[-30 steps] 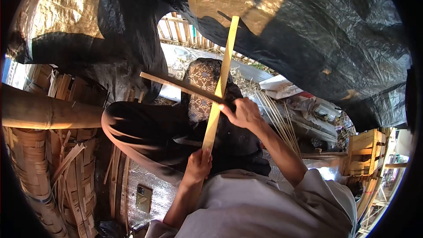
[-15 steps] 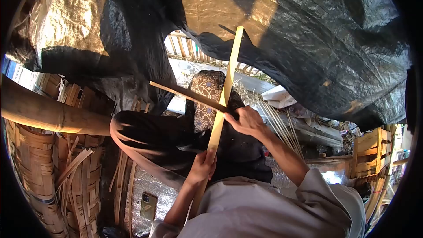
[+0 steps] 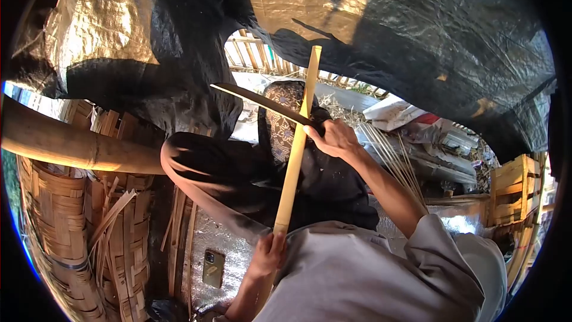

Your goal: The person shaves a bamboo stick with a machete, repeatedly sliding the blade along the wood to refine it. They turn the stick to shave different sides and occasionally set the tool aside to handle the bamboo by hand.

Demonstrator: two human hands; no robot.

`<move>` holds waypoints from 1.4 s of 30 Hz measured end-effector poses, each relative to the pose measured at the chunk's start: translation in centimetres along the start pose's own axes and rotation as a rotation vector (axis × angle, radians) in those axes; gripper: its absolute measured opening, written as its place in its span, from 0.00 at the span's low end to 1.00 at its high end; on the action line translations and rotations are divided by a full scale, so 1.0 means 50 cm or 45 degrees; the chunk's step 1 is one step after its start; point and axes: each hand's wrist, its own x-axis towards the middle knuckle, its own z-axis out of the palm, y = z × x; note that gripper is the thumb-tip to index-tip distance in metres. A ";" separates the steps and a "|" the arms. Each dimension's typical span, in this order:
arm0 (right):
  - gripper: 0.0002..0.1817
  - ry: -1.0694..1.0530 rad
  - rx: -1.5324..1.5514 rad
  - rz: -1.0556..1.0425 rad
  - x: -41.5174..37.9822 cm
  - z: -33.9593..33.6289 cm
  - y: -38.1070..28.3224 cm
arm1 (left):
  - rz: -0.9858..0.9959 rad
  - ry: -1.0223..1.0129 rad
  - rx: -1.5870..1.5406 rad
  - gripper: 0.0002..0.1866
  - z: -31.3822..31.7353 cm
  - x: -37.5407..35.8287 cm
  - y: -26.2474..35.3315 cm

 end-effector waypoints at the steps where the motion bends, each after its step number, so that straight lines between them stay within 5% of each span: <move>1: 0.39 -0.018 -0.014 0.014 -0.005 -0.004 -0.006 | -0.056 0.007 -0.006 0.22 -0.006 -0.008 0.002; 6: 0.39 0.171 0.094 -0.200 0.004 0.032 0.030 | -0.060 -0.122 0.027 0.22 -0.057 0.063 -0.016; 8: 0.33 -0.053 0.085 0.010 -0.016 -0.002 -0.004 | -0.081 -0.119 0.106 0.22 -0.059 0.100 0.013; 10: 0.34 -0.013 -0.034 -0.125 -0.026 0.014 -0.011 | 0.081 -0.027 0.146 0.22 -0.036 0.129 0.038; 12: 0.35 0.009 -0.106 -0.205 -0.032 0.017 -0.026 | 0.994 0.150 0.636 0.22 -0.024 0.181 0.044; 14: 0.35 -0.022 -0.122 -0.172 -0.038 0.008 -0.042 | 0.444 0.165 0.165 0.23 0.003 0.240 0.098; 17: 0.36 -0.005 -0.079 -0.199 -0.038 0.002 -0.043 | 0.363 0.154 0.070 0.24 0.015 0.322 0.128; 24: 0.35 0.048 -0.056 -0.224 -0.020 0.025 -0.012 | 0.386 0.179 -0.072 0.25 0.047 0.331 0.131; 27: 0.36 0.085 0.233 -0.005 0.023 0.025 -0.011 | 0.339 0.219 0.036 0.23 0.045 0.258 0.082; 34: 0.37 0.033 0.045 -0.151 -0.016 0.017 -0.023 | 0.220 0.142 -0.117 0.21 0.030 0.140 0.071; 38: 0.37 0.019 0.071 -0.121 -0.026 0.011 -0.012 | 0.266 0.123 -0.162 0.20 0.042 0.188 0.074; 42: 0.38 0.043 -0.050 -0.369 -0.055 0.020 -0.014 | 0.292 0.011 -0.299 0.21 0.039 0.281 0.129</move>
